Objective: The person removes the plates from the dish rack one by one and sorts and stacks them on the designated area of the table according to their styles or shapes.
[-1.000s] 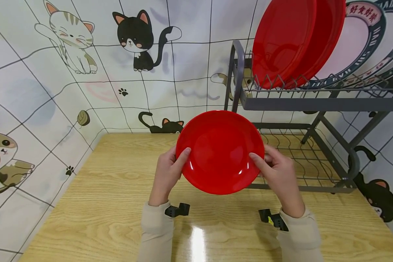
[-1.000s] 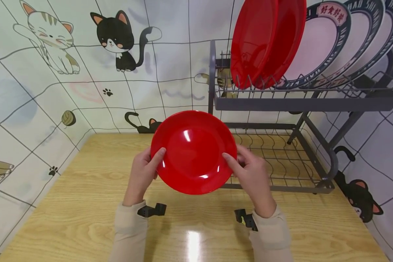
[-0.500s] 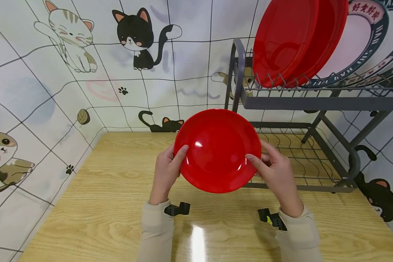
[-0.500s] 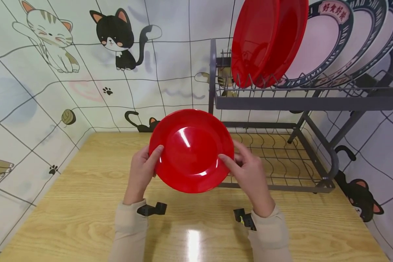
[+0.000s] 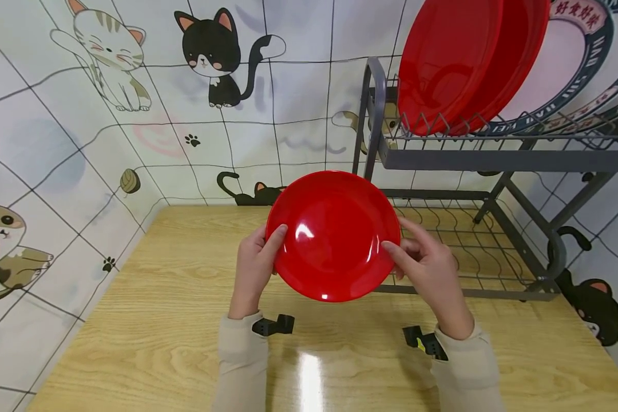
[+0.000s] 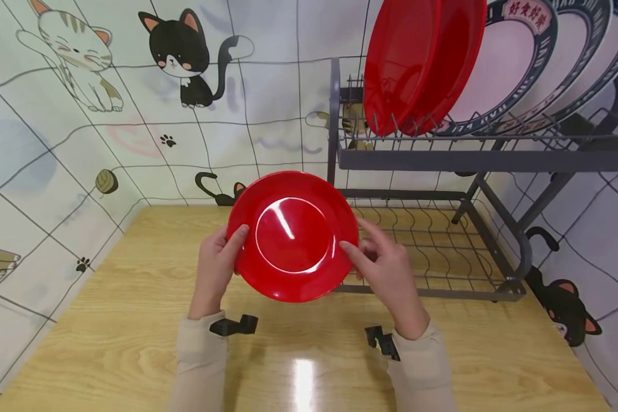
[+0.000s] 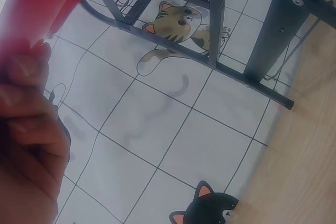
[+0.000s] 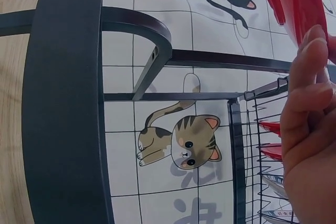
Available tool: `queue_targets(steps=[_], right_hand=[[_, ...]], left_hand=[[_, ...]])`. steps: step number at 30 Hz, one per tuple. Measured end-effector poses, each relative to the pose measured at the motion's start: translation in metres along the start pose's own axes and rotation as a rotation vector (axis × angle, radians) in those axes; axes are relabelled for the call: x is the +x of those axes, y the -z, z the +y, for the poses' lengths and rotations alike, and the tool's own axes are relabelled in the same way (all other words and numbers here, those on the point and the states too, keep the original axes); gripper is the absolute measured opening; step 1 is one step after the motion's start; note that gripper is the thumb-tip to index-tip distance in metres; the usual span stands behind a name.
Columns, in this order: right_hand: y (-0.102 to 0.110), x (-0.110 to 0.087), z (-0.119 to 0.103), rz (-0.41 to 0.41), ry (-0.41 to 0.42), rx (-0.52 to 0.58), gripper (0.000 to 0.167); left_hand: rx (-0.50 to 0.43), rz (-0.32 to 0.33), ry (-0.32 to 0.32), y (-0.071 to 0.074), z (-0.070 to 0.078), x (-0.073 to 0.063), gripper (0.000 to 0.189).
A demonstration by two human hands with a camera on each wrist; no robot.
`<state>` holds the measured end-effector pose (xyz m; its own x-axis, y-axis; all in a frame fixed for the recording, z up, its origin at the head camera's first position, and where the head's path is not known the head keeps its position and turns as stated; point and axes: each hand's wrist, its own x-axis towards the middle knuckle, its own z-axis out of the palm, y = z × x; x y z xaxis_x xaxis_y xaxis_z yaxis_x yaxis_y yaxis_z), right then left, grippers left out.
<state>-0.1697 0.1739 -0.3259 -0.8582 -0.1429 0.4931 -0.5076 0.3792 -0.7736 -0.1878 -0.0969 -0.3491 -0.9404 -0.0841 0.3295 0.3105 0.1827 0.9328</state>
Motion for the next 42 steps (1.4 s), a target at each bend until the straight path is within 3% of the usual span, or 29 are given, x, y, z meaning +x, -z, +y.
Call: queue_targets(steps=[8,19,25,34,42], right_hand=[[-0.002,0.002,-0.001,-0.03,-0.015,-0.005,0.049],[-0.006,0.002,0.004,-0.064,0.056,-0.008,0.05],[-0.01,0.003,0.025,-0.083,0.015,-0.001,0.053],[-0.016,0.003,0.027,-0.119,-0.025,-0.018,0.05],[-0.021,0.004,0.028,-0.128,-0.007,-0.056,0.05]], left_hand=[[-0.019,0.018,0.008,0.004,0.002,0.001,0.032],[-0.031,0.02,0.0,0.009,-0.004,0.001,0.031],[-0.059,0.02,0.012,0.011,-0.009,0.002,0.031],[-0.114,0.032,0.05,0.014,-0.019,0.003,0.032],[-0.119,0.039,0.063,0.016,-0.025,0.004,0.034]])
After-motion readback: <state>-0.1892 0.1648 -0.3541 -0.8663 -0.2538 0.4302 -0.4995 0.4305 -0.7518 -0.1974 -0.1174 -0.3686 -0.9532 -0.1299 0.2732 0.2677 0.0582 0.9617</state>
